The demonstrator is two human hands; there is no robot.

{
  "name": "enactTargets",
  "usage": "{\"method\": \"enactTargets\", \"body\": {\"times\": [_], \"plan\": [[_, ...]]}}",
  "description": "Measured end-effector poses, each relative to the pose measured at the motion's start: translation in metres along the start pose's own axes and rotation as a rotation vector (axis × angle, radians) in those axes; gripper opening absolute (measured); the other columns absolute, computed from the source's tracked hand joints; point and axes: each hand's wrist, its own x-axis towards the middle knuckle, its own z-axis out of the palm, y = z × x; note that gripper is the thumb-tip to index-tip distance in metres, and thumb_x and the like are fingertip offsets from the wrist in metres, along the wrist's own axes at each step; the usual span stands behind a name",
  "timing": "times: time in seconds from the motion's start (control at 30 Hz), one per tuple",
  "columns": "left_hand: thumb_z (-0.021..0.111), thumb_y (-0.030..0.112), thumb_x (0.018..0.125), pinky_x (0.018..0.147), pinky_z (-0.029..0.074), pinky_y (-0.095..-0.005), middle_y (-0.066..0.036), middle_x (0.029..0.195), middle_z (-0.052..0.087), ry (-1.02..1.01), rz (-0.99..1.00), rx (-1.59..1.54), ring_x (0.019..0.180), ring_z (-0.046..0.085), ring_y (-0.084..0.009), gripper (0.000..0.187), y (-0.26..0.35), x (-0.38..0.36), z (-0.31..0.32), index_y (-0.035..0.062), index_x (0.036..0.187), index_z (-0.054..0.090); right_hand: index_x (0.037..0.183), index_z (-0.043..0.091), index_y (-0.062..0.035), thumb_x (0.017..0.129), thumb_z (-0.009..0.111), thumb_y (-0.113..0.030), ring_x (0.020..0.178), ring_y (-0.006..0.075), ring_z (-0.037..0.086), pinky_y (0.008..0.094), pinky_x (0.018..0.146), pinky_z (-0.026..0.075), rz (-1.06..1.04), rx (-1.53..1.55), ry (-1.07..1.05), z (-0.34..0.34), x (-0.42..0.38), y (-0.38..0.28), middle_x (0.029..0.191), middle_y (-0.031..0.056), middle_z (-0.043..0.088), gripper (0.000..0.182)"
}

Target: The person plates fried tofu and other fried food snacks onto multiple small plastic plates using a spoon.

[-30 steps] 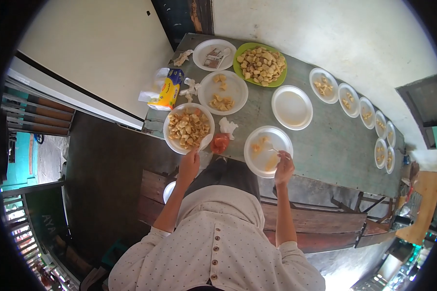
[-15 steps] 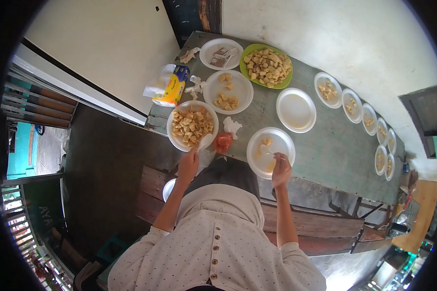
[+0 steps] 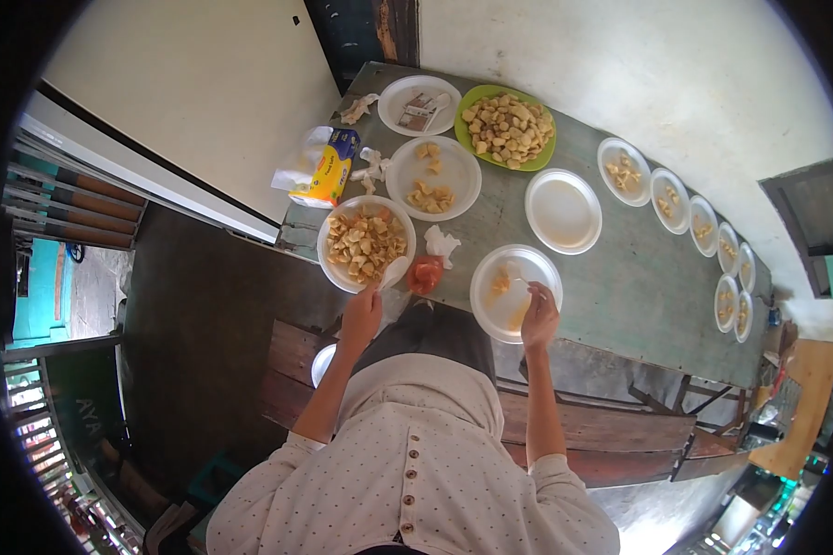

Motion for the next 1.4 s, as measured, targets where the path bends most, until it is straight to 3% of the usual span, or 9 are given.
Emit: {"method": "enactTargets", "body": {"times": [0.07,0.4,0.6,0.67,0.83,1.07,1.17,1.27,1.4], "plan": [[0.044,0.013,0.084,0.063,0.045,-0.0438,-0.02,0.084,0.059,0.021,0.003,0.022,0.075,0.058,-0.0364,0.027,-0.003,-0.002,0.001,0.0009,0.106,0.052,0.092,0.059,-0.0004,0.088,0.045,-0.01,0.077,0.0226,0.063,0.0297,0.066,0.047,0.092,0.029,-0.02,-0.002,0.0,0.001,0.083,0.0139,0.063,0.017],[0.043,0.012,0.084,0.064,0.046,-0.0442,-0.021,0.084,0.059,0.029,-0.023,-0.003,0.074,0.057,-0.0367,0.025,-0.003,-0.003,-0.005,0.001,0.103,0.053,0.089,0.059,-0.0005,0.088,0.043,-0.008,0.078,0.024,0.063,0.0305,0.066,0.047,0.058,-0.02,0.014,0.0,0.002,0.001,0.082,0.0141,0.063,0.018],[0.043,0.012,0.083,0.064,0.046,-0.0442,-0.021,0.084,0.059,0.04,-0.037,0.002,0.074,0.057,-0.0365,0.024,-0.005,0.001,-0.006,0.0003,0.102,0.054,0.092,0.059,0.0011,0.089,0.042,-0.011,0.061,0.0169,0.059,0.0268,0.053,0.043,0.069,0.093,0.035,0.005,0.003,-0.01,0.078,0.0109,0.063,0.021],[0.043,0.012,0.084,0.064,0.045,-0.044,-0.022,0.083,0.059,0.092,-0.009,-0.024,0.074,0.057,-0.0365,0.024,-0.007,0.002,-0.007,-0.0006,0.101,0.054,0.09,0.06,0.0018,0.091,0.042,-0.014,0.045,0.0043,0.044,0.0192,0.042,0.035,0.123,0.281,0.02,0.016,0.004,-0.025,0.077,0.0064,0.063,0.023],[0.043,0.012,0.084,0.063,0.045,-0.0437,-0.021,0.081,0.059,0.119,-0.067,-0.023,0.074,0.057,-0.0368,0.024,-0.007,0.005,-0.017,-0.0009,0.101,0.055,0.091,0.059,0.0028,0.09,0.045,-0.017,0.049,0.0045,0.048,0.019,0.044,0.037,0.197,0.353,-0.245,0.062,0.009,-0.075,0.079,0.0068,0.064,0.025],[0.043,0.014,0.085,0.066,0.044,-0.0431,-0.022,0.082,0.059,0.144,-0.197,-0.022,0.078,0.057,-0.0375,0.024,-0.005,0.003,-0.037,0.0019,0.102,0.056,0.091,0.06,-0.0043,0.086,0.047,-0.017,0.069,0.025,0.063,0.034,0.058,0.047,-0.244,0.044,-0.368,0.125,0.022,-0.106,0.081,0.0114,0.063,0.018],[0.044,0.014,0.085,0.067,0.044,-0.0431,-0.022,0.081,0.059,0.135,-0.233,-0.006,0.078,0.057,-0.0373,0.024,-0.007,0.0,-0.038,0.0026,0.101,0.056,0.091,0.06,-0.0037,0.086,0.046,-0.016,0.07,0.0259,0.062,0.0348,0.062,0.047,-0.217,-0.025,-0.505,0.142,0.021,-0.101,0.08,0.0126,0.063,0.019],[0.044,0.015,0.084,0.067,0.044,-0.0429,-0.021,0.081,0.059,0.184,-0.228,-0.026,0.078,0.057,-0.037,0.023,-0.009,-0.003,-0.036,0.0033,0.101,0.057,0.091,0.06,-0.0027,0.088,0.044,-0.017,0.061,0.0218,0.062,0.031,0.054,0.047,-0.063,0.162,-0.52,0.157,0.022,-0.082,0.078,0.0117,0.063,0.022],[0.044,0.014,0.084,0.067,0.044,-0.0428,-0.021,0.082,0.059,0.184,-0.258,-0.02,0.079,0.057,-0.037,0.023,-0.009,-0.004,-0.036,0.0035,0.1,0.057,0.097,0.058,-0.0018,0.091,0.041,-0.019,0.046,0.0106,0.054,0.0208,0.04,0.04,0.353,0.544,-0.556,0.158,0.03,-0.059,0.084,0.0094,0.063,0.025]]}}
